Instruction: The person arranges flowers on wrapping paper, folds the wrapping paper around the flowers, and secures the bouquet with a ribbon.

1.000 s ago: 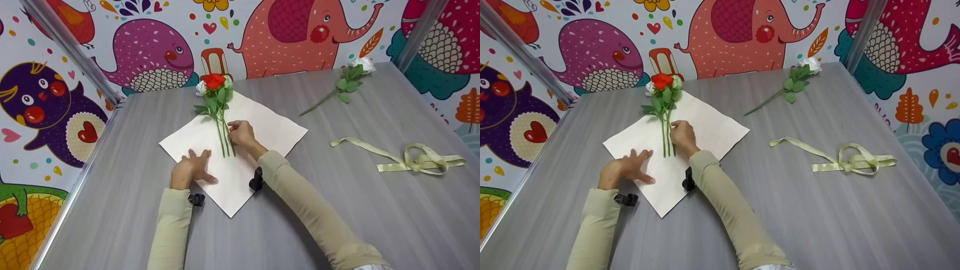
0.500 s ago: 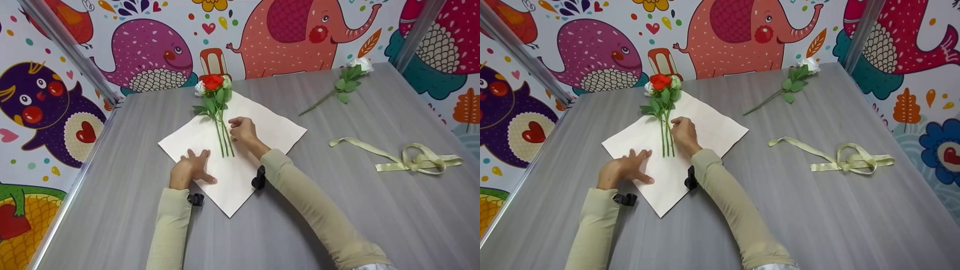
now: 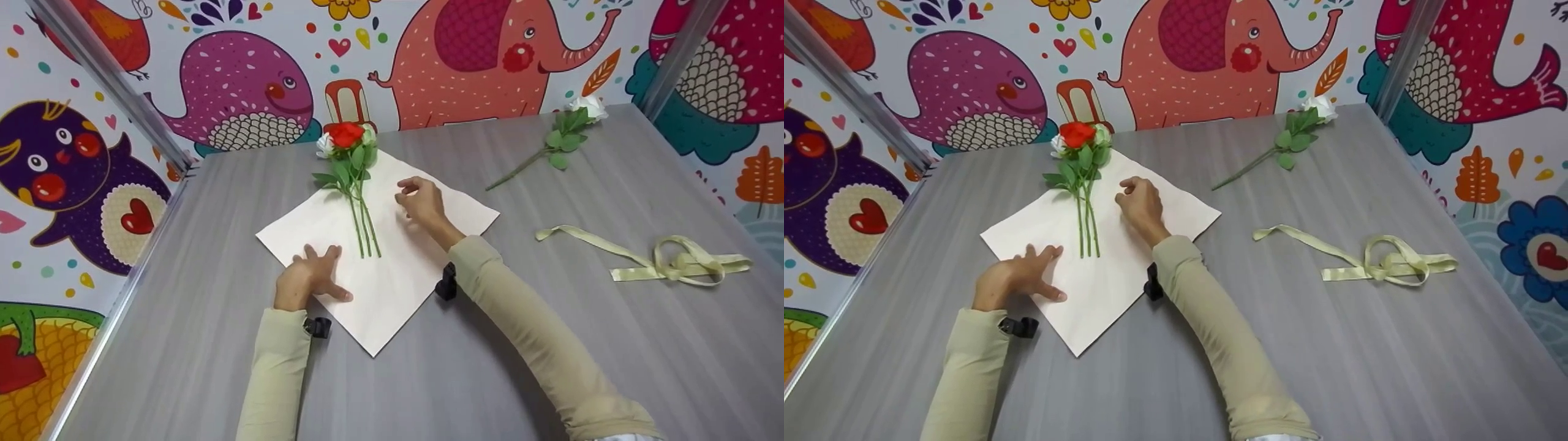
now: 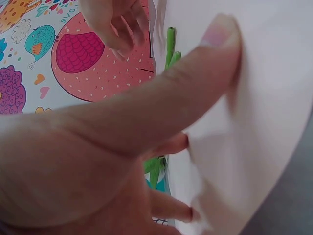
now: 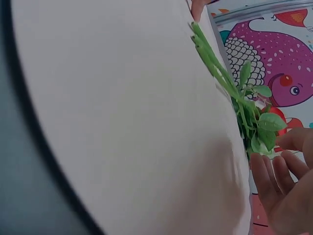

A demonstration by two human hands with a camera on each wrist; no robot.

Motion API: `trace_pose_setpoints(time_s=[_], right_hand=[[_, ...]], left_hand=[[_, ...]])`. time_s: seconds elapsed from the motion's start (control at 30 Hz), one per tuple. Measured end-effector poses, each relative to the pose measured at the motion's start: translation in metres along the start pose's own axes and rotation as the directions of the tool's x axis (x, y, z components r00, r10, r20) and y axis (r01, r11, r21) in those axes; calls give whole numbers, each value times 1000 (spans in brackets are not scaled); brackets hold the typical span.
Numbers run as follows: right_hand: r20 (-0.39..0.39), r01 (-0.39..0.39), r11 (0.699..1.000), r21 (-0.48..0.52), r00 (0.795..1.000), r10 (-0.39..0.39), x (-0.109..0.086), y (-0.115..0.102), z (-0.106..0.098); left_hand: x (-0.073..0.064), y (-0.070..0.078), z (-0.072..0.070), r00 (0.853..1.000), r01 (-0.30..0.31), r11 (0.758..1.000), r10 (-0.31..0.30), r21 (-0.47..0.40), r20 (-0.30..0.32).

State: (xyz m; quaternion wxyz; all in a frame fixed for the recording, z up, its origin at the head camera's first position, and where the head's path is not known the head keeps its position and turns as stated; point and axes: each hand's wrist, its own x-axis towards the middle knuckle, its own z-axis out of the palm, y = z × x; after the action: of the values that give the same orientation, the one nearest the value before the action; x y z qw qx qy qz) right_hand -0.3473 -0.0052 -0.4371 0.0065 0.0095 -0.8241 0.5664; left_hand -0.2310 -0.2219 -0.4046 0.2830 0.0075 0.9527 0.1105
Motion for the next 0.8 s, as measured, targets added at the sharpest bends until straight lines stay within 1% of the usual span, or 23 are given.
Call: trace_pose_setpoints(time_s=[0.13, 0.23, 0.4, 0.63, 0.8], right_hand=[[-21, 18, 996, -82, 1000, -20, 3, 3, -15], [-36, 25, 994, -108, 999, -29, 6, 7, -27], [-76, 23, 993, -113, 997, -32, 11, 19, -48], [-151, -7, 992, -129, 988, -12, 17, 36, -79], [-171, -8, 991, -134, 985, -15, 19, 41, -94]], left_hand=[[-1, 0, -1, 1000, 17, 1000, -17, -10, 14], [0, 1, -1, 999, 30, 999, -29, -23, 30], [0, 2, -1, 999, 32, 999, -31, -22, 37], [0, 1, 0, 1000, 19, 1000, -19, -13, 9], [-2, 2, 1, 1000, 27, 1000, -27, -14, -6]])
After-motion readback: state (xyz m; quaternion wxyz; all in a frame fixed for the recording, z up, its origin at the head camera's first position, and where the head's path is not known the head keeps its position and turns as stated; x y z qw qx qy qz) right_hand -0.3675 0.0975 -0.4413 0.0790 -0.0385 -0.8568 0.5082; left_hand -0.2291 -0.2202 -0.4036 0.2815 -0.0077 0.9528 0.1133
